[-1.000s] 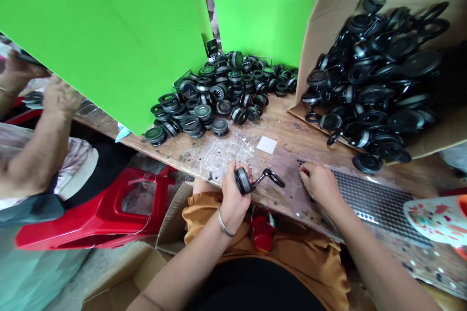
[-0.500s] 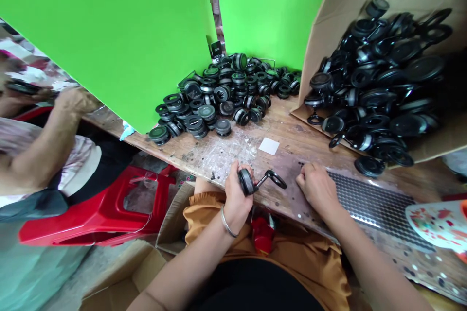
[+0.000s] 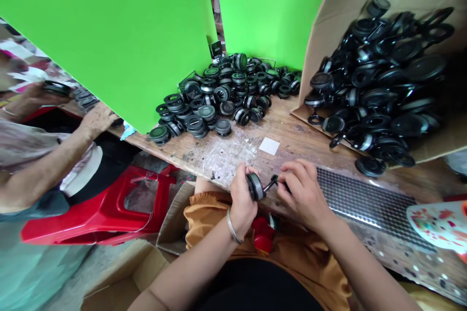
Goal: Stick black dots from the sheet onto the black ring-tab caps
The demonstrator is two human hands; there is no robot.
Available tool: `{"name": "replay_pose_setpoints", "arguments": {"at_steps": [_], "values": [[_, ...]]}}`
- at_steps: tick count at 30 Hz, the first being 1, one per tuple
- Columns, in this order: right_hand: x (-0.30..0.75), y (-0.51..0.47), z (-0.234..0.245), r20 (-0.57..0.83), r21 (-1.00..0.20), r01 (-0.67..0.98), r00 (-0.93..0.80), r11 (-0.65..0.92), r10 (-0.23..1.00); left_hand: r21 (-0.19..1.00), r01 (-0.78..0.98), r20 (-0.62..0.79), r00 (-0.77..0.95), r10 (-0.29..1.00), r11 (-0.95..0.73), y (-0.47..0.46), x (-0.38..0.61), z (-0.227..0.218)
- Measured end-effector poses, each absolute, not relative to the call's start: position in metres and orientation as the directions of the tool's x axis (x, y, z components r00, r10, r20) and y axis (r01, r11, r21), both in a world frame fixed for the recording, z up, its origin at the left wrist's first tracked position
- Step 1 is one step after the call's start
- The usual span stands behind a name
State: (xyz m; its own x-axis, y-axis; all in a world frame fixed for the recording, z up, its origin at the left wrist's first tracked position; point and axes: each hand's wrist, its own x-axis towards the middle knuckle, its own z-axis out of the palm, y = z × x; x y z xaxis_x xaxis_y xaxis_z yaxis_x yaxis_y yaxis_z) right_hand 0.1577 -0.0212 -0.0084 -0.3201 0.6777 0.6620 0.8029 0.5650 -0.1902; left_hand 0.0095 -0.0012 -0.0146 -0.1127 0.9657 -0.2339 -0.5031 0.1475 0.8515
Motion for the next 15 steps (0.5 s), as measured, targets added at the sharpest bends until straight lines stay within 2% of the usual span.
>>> {"name": "replay_pose_setpoints", "arguments": {"at_steps": [7, 12, 15], "values": [[0.1618, -0.0207, 0.0000, 0.583, -0.262, 0.769, -0.356, 0.584, 0.730, 0.867, -0.481, -0.222, -0.130, 0.966, 0.135, -0.0030, 0.0091, -0.0151], [0.1615, -0.0196, 0.0011, 0.572, -0.216, 0.782, -0.384, 0.584, 0.725, 0.868, -0.470, -0.245, -0.125, 0.961, 0.160, -0.0024, 0.0114, -0.0113], [0.1616, -0.0192, -0.0019, 0.576, -0.257, 0.760, -0.376, 0.598, 0.726, 0.847, -0.502, -0.269, -0.128, 0.955, 0.171, -0.0021, 0.0120, -0.0095]]}}
